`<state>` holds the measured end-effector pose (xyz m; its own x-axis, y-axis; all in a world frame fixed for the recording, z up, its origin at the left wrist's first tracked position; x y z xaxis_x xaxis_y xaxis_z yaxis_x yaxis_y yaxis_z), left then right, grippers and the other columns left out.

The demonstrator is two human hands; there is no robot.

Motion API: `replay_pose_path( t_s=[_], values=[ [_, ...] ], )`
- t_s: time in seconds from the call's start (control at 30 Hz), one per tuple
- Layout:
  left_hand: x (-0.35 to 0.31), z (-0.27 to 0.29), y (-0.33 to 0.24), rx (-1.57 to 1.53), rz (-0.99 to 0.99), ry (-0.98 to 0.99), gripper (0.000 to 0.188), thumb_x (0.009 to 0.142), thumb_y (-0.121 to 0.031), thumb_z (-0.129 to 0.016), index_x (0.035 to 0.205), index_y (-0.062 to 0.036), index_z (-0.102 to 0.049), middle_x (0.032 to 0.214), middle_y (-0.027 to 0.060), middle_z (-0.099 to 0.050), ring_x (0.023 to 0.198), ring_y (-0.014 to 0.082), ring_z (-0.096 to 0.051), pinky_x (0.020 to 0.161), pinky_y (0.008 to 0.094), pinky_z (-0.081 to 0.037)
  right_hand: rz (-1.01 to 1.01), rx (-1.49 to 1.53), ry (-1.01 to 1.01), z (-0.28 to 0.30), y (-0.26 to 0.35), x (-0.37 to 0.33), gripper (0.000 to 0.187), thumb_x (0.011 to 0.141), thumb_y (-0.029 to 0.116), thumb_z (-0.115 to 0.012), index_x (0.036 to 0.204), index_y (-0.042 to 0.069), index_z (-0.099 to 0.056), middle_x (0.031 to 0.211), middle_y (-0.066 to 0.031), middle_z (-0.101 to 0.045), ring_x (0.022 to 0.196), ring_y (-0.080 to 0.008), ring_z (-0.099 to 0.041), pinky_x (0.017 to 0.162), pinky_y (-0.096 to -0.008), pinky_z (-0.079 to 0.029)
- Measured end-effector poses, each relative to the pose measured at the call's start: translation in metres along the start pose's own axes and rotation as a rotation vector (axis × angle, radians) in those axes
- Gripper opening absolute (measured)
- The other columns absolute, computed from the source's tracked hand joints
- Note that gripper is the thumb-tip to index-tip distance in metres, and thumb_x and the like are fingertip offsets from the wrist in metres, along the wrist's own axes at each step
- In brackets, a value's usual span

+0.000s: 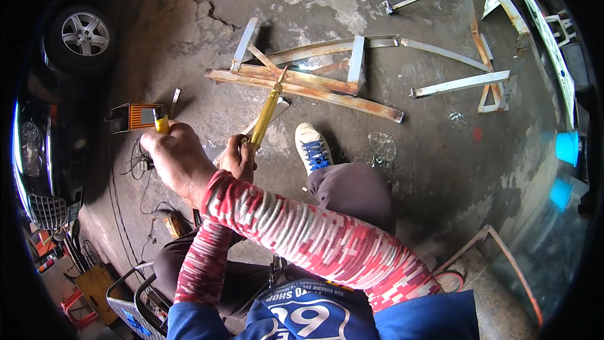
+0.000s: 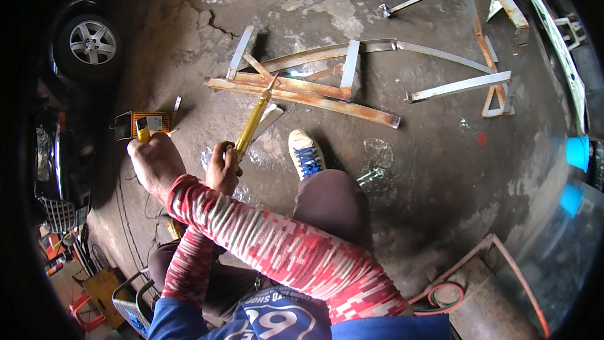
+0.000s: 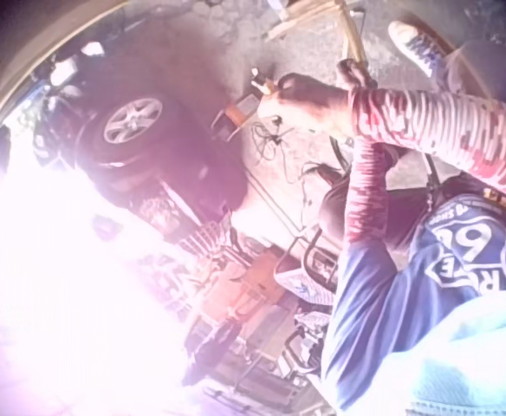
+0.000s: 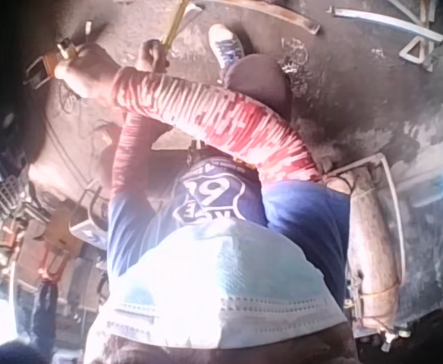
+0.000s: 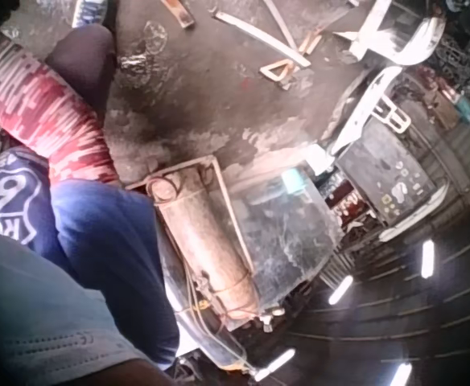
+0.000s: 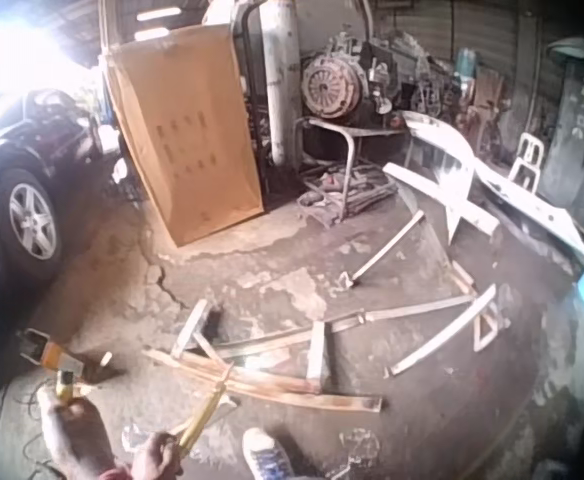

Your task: The person uses a welding torch to join metal frame pieces on the floor. They repeatedly ignite the torch, weld along seams, and reposition the frame components while seated.

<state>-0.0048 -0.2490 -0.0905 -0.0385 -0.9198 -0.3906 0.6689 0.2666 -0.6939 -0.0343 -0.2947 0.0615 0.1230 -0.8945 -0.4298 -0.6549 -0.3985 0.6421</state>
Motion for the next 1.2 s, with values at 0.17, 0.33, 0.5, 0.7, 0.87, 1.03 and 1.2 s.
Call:
replay_pose_path(
  t_s=[0.17, 0.33, 0.5, 0.7, 0.87, 1.03, 1.2],
  values=[
    [0.002, -0.012, -0.001, 0.102, -0.104, -0.076, 0.029, 0.105, -0.033, -0.053, 0.118, -0.0099, -0.064, 0.071, 0.0079, -0.068, 0.057, 0.016, -0.067, 0.058, 0.0345, -0.052, 0.558, -0.962, -0.055, -0.005, 0.057, -0.025, 0.025, 0.089, 0.026, -0.067, 0.097, 0.002, -0.065, 0.073, -0.0187, -0.067, 0.07, -0.0404, -0.068, 0.072, -0.0489, -0.056],
    [0.004, -0.027, 0.022, 0.407, -0.281, -0.22, 0.03, 0.107, -0.035, -0.052, 0.125, -0.014, -0.063, 0.077, 0.0089, -0.069, 0.062, 0.0176, -0.066, 0.061, 0.038, -0.051, 0.257, -1.633, 0.0, 0.015, 0.022, -0.022, 0.039, 0.089, 0.033, -0.07, 0.112, 0.002, -0.068, 0.118, -0.0171, -0.064, 0.117, -0.0322, -0.057, 0.095, -0.0507, -0.046],
    [-0.005, -0.043, 0.029, -0.232, -0.339, 0.143, 0.04, 0.103, -0.027, -0.061, 0.138, -0.0079, -0.056, 0.126, 0.0185, -0.067, 0.118, 0.0299, -0.063, 0.097, 0.0444, -0.051, -0.182, -1.312, -0.392, 0.118, -0.008, 0.01, 0.057, 0.095, 0.042, -0.057, 0.139, 0.006, -0.056, 0.142, -0.0176, -0.052, 0.134, -0.0379, -0.049, 0.109, -0.0587, -0.039],
    [-0.015, -0.026, -0.023, 0.051, -0.318, -0.015, 0.026, 0.099, -0.021, -0.059, 0.116, -0.0017, -0.054, 0.086, 0.0325, -0.068, 0.084, 0.0522, -0.067, 0.069, 0.0574, -0.053, -0.343, -0.901, -0.627, 0.227, -0.057, 0.019, 0.054, 0.089, 0.035, -0.056, 0.117, -0.01, -0.066, 0.122, -0.036, -0.067, 0.118, -0.0424, -0.067, 0.104, -0.0444, -0.052],
    [-0.018, -0.023, -0.04, 0.053, -0.349, -0.015, 0.023, 0.101, -0.021, -0.058, 0.113, -0.0026, -0.053, 0.082, 0.0327, -0.066, 0.081, 0.0533, -0.066, 0.067, 0.0595, -0.051, -0.271, -0.71, -0.674, 0.236, -0.078, 0.028, 0.049, 0.09, 0.031, -0.056, 0.114, -0.01, -0.067, 0.117, -0.0318, -0.07, 0.112, -0.041, -0.069, 0.094, -0.0438, -0.054],
    [-0.015, -0.024, -0.042, 0.055, -0.322, -0.02, 0.021, 0.102, -0.021, -0.057, 0.111, -0.003, -0.052, 0.082, 0.0329, -0.066, 0.081, 0.054, -0.066, 0.066, 0.0587, -0.051, -0.227, -0.526, -0.672, 0.24, -0.081, 0.04, 0.046, 0.091, 0.031, -0.056, 0.107, -0.01, -0.068, 0.106, -0.0266, -0.071, 0.097, -0.0362, -0.07, 0.085, -0.0443, -0.054],
    [-0.017, -0.023, -0.047, 0.087, -0.305, -0.016, 0.024, 0.101, -0.024, -0.059, 0.112, -0.003, -0.054, 0.085, 0.0329, -0.067, 0.084, 0.0539, -0.066, 0.068, 0.0581, -0.052, -0.218, -0.495, -0.694, 0.241, -0.087, 0.044, 0.046, 0.091, 0.031, -0.056, 0.106, -0.011, -0.067, 0.109, -0.0264, -0.07, 0.097, -0.034, -0.07, 0.084, -0.0436, -0.054]
  ],
)
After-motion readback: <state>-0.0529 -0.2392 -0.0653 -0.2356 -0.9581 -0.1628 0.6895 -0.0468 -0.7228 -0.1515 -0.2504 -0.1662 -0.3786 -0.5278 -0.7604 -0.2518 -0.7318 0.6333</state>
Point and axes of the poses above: each hand's wrist, its own x-axis towards the middle knuckle, its own z-axis out of the back of the hand, y = z × x, the point moved 10 cm from there along x, towards the middle knuckle
